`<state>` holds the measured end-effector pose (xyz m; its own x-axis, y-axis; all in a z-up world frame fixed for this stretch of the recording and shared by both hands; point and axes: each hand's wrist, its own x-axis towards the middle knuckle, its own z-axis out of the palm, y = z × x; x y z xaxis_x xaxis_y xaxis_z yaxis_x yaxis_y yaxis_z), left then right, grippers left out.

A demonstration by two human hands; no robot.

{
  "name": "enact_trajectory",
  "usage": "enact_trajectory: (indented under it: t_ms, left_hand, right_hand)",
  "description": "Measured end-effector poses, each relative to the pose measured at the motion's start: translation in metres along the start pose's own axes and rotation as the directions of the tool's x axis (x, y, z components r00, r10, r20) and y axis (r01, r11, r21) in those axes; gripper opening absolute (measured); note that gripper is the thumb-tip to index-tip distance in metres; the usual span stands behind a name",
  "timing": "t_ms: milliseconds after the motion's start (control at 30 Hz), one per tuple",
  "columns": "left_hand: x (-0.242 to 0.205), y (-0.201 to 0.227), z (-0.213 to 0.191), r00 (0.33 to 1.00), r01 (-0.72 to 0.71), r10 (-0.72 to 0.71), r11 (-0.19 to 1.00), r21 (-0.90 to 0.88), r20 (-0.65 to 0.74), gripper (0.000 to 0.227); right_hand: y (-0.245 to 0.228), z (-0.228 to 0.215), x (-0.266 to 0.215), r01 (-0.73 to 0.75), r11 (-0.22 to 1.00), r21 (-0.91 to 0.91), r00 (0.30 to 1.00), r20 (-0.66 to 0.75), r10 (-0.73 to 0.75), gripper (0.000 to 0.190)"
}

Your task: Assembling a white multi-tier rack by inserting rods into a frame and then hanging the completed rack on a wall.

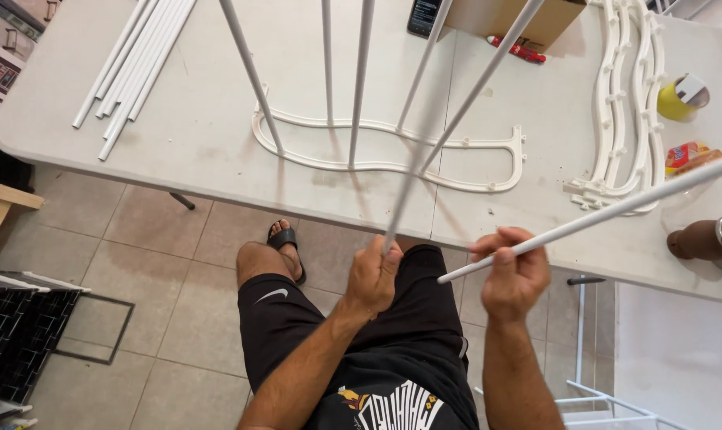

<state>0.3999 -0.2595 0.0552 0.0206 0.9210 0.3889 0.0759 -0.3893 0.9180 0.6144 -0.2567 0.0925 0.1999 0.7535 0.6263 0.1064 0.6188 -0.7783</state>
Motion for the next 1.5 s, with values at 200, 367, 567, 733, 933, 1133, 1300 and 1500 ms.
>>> enact_trajectory:
  t_ms: [200,367,567,733,933,1133,1300,1500]
  left_hand:
    - [0.053,-0.006,0.020,1.000,0.001,0.000,1.000,0.009,-0.019,0.039]
    - [0.113,-0.063,0.036,0.995,0.096,-0.094,0.994,0.044,-0.041,0.043]
    - [0.146,-0.129,0.021,0.987,0.150,-0.137,0.971,0.185,-0.080,0.043]
    - [0.148,-0.140,0.011,0.992,0.122,-0.111,0.963,0.241,-0.057,0.043]
    - [0.150,-0.145,0.015,0.995,0.095,-0.084,0.943,0.318,-0.049,0.044]
    - [0.153,-0.147,0.015,0.994,0.109,-0.100,0.933,0.344,-0.042,0.042]
    - [0.154,-0.146,0.014,0.993,0.122,-0.113,0.932,0.341,-0.046,0.041]
    - [0.154,-0.141,0.014,0.994,0.109,-0.098,0.925,0.364,-0.048,0.044]
  right_hand:
    - [0.010,-0.028,0.015,0.020,0.999,-0.026,1.000,-0.009,-0.020,0.033]
    - [0.025,-0.042,0.012,0.017,1.000,0.024,1.000,0.000,-0.017,0.034]
    - [0.048,-0.045,0.041,-0.013,0.978,0.210,1.000,-0.017,0.017,0.037]
    - [0.107,-0.045,0.113,-0.084,0.946,0.314,0.984,-0.122,0.128,0.040]
    - [0.194,-0.015,0.172,-0.109,0.971,0.213,0.994,-0.005,0.113,0.041]
    - [0.217,0.001,0.176,-0.148,0.977,0.153,0.988,0.067,0.139,0.051]
    - [0.225,0.002,0.169,-0.114,0.979,0.172,0.988,0.124,0.093,0.054]
    - [0.253,-0.006,0.180,-0.244,0.958,0.148,0.931,0.313,0.189,0.054]
